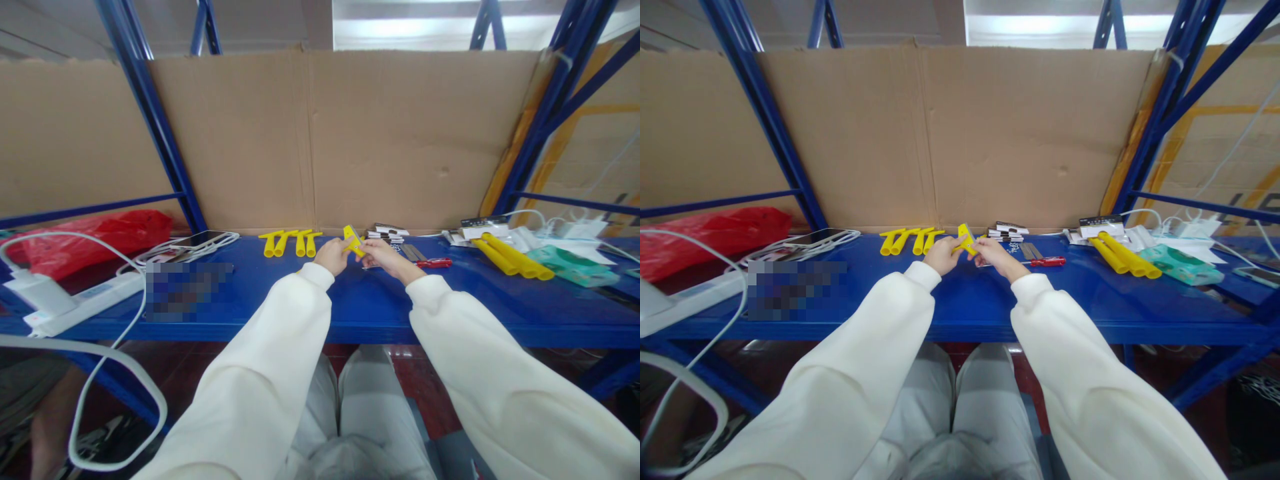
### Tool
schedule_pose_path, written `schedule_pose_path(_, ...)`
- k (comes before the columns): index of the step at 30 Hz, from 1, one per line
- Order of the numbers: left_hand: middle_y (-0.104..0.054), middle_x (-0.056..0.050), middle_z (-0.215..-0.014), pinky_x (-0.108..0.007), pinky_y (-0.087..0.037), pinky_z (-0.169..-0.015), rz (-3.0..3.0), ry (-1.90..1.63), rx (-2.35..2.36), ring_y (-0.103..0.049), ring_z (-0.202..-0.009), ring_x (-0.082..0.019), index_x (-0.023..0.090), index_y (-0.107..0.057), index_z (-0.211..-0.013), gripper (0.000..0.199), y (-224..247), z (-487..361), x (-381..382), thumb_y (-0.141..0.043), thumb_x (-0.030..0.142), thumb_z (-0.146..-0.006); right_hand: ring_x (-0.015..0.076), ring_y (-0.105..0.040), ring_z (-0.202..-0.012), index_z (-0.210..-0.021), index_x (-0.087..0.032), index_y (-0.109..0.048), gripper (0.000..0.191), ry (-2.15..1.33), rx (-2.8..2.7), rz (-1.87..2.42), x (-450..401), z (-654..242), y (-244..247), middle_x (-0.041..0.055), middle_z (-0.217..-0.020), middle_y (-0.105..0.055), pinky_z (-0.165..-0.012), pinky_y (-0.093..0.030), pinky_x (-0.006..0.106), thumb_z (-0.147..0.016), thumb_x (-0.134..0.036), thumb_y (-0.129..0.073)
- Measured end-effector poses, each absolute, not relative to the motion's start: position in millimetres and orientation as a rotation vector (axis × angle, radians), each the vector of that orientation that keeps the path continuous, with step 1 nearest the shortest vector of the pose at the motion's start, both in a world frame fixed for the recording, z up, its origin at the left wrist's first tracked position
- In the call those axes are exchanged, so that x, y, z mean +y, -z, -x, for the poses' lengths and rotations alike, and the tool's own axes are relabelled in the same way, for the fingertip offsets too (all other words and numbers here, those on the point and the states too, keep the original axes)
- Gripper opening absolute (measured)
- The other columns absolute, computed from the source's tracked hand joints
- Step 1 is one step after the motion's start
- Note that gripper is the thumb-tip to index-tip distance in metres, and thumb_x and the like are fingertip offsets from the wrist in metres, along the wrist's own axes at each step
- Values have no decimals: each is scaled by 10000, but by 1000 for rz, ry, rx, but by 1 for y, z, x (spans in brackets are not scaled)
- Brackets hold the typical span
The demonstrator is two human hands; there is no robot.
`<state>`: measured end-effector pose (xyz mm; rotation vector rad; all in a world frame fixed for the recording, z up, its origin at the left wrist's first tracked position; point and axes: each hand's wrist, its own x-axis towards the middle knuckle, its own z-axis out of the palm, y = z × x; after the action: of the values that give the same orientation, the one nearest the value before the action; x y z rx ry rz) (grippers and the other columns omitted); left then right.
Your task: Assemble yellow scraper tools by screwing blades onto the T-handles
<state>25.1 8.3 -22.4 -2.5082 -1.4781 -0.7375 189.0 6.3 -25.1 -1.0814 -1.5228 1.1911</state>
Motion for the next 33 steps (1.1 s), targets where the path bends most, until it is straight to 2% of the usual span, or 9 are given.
schedule_pose_path(5, -637, -88, -1192, -306, -482, -967, 2538, 647, -1440, -619, -1129, -211, 261, -442, -1486, 581, 23, -24, 4, -509, 156, -919, 71, -434, -416, -681, -188, -548, 196, -1119, -1508, 1118, 7, -190, 23, -6, -583, -641, -444, -356, 186, -874, -165, -571)
schedule_pose_path(9, -605, -80, -1214, -313, -493, -947, 2546, 562, -1469, -630, -1108, -213, 316, -474, -1462, 558, 22, -24, 2, -477, 142, -932, 65, -402, -397, -670, -185, -545, 222, -1118, -1508, 1127, 5, -190, 22, -14, -554, -615, -419, -311, 185, -886, -136, -536)
schedule_pose_path(16, -611, -83, -1156, -307, -492, -936, 2571, 544, -1458, -637, -1079, -210, 302, -512, -1441, 548, 20, -23, 3, -443, 108, -934, 63, -406, -397, -678, -182, -544, 206, -1156, -1547, 1093, 5, -191, 23, -16, -555, -613, -421, -320, 184, -878, -135, -541)
schedule_pose_path(26, -626, -71, -1092, -303, -493, -935, 2573, 661, -1425, -639, -1038, -196, 302, -584, -1378, 527, 25, -23, 11, -493, 90, -904, 58, -417, -405, -719, -179, -542, 155, -1198, -1550, 1090, 8, -193, 25, -26, -570, -599, -423, -329, 179, -860, -120, -564)
schedule_pose_path(33, -640, -69, -1114, -298, -497, -939, 2583, 698, -1420, -640, -1057, -196, 302, -605, -1356, 524, 26, -23, 12, -496, 73, -897, 52, -425, -409, -706, -180, -533, 162, -1207, -1564, 1081, 6, -194, 24, -34, -584, -599, -428, -343, 179, -834, -94, -580)
